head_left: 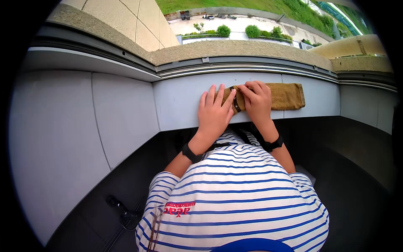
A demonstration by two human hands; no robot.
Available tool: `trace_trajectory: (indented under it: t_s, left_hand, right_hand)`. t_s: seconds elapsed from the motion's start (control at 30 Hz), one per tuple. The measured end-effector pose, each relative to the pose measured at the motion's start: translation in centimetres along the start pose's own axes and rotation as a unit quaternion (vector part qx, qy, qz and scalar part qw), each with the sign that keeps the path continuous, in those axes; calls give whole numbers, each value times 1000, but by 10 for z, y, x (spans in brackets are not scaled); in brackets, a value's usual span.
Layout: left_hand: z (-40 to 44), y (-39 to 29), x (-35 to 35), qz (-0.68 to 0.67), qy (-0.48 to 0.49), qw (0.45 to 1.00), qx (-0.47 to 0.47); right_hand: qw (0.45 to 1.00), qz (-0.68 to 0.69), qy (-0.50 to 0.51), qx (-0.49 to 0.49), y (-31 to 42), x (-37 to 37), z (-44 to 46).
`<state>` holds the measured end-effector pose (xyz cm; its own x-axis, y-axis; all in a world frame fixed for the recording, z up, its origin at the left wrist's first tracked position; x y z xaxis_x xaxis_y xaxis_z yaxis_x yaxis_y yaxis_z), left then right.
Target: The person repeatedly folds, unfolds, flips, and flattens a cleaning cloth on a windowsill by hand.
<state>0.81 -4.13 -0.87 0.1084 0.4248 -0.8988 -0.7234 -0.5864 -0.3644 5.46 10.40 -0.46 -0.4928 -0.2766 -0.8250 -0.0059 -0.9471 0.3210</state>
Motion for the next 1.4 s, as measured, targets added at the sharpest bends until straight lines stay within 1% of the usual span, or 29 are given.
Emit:
trace_trajectory:
  t_s: [0.03, 0.17, 0.23, 0.37, 0.43, 0.6, 0.67, 0.73, 0.8, 0.87, 0.9, 0.97, 1.1, 1.27, 1.4]
  left_hand:
    - [2, 0, 0, 2, -12, 1000, 3]
    - [16, 3, 6, 5, -11, 1000, 11]
    - [23, 3, 8, 26, -19, 999, 4]
    - [27, 4, 9, 19, -24, 1000, 5]
    - [26, 5, 10, 29, -37, 999, 13]
    - [21, 9, 6, 21, -15, 999, 30]
    - [17, 11, 2, 18, -6, 999, 36]
    - [14, 12, -1, -10, 25, 999, 37]
    - [10, 14, -1, -15, 28, 999, 40]
    - [11, 16, -1, -19, 29, 998, 44]
    - [12, 17, -1, -26, 29, 998, 43]
    - [11, 19, 1, -32, 27, 998, 43]
    - [13, 25, 2, -64, 9, 997, 44]
    - [12, 27, 1, -75, -2, 996, 45]
    - [11, 28, 3, -86, 10, 995, 40]
  right_hand:
    - [1000, -3, -2, -3, 0, 1, 2]
    - [1000, -17, -5, 0, -3, 7, 18]
    - [1000, 1, 1, 2, -7, 10, 25]
    - [1000, -2, 9, -29, -7, 13, 33]
    - [1000, 0, 11, -29, -7, 13, 33]
    - [999, -1, 6, -35, -2, 10, 25]
    - [1000, 1, 17, -24, 1, 9, 20]
    - [1000, 8, 23, -18, 6, 7, 16]
    - [999, 13, 29, -11, 7, 5, 14]
    - [994, 95, 28, 37, 2, 5, 13]
    - [994, 94, 29, 37, 0, 4, 16]
    - [978, 161, 83, 106, -7, 10, 20]
    - [982, 129, 81, 113, -6, 14, 26]
    - [986, 63, 111, 104, -5, 22, 33]
    - [987, 69, 107, 96, -6, 22, 31]
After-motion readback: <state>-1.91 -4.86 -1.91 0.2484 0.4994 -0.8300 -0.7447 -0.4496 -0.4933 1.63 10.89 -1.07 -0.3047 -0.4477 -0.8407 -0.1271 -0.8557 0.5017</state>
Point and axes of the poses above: each hand's wrist, its own z-axis towards the middle knuckle, its own x-axis out of the palm, y = z × x, the point moved 5 cm from there along z, towards the middle knuckle, and after that the axes turned 5 degrees about -x, right-handed, at the moved point
